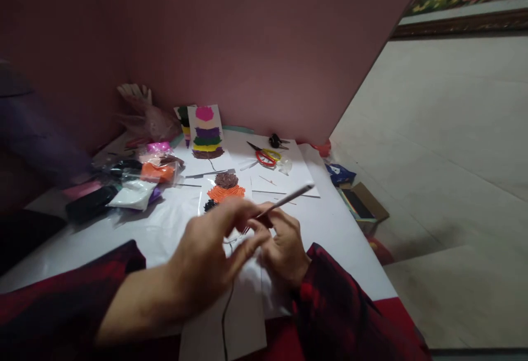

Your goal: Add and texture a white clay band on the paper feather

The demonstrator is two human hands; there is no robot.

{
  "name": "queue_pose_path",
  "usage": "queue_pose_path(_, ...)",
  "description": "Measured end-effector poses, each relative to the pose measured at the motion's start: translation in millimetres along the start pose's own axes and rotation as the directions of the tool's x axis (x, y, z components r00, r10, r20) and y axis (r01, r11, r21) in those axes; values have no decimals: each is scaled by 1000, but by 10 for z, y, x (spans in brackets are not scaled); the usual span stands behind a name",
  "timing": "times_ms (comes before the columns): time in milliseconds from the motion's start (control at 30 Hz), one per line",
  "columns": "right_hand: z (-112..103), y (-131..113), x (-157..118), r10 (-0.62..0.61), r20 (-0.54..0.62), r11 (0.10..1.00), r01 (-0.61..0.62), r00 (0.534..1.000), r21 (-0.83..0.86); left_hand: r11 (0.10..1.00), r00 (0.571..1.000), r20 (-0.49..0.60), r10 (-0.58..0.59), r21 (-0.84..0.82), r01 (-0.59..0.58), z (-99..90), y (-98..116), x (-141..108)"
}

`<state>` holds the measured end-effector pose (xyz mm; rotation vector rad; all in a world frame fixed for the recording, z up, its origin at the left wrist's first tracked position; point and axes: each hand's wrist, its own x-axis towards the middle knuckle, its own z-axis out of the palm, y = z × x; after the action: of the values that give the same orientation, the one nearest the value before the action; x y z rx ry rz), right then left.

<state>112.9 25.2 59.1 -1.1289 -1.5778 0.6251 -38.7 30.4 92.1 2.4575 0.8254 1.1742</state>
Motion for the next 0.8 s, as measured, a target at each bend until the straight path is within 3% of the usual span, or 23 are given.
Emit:
queue_pose_path(33,-13,-24,-10,-50,12,999,51,999,-15,994,995,-26,-92,52,94,-67,-38,62)
queue_pose_path(67,-25,-47,-17,-145,54,987,148,988,-55,990,994,14,-110,85,109,-119,-76,111)
queue_pose_path(133,-40,-86,-21,-258,91,958,267,962,-108,1000,987,161,2,25,-6,-184,-134,162)
queue_pose_path(200,-43,-112,-12,-265,124,955,278,956,-103,998,994,95,61,-20,-60,-212,-155,162)
queue_pose_path(333,-22,-120,9,-128,205,992,128,970,15,991,998,-62,-17,-136,8,-276,-128,122)
queue_pose_path(467,25,-46,5,141,156,980,-160,978,120,971,977,-121,-178,-181,155,-370,-174,70)
queue_pose_path(533,57,10,-2,220,133,962,-237,966,133,928,946,-124,-298,-270,257,-390,-247,13)
queue_pose_path(667,112,98,-2,136,138,990,-139,981,11,784,838,-81,-539,-413,464,-354,-394,-135)
queue_pose_path(800,121,126,8,107,146,994,-101,983,-49,673,771,-55,-635,-529,517,-291,-426,-215)
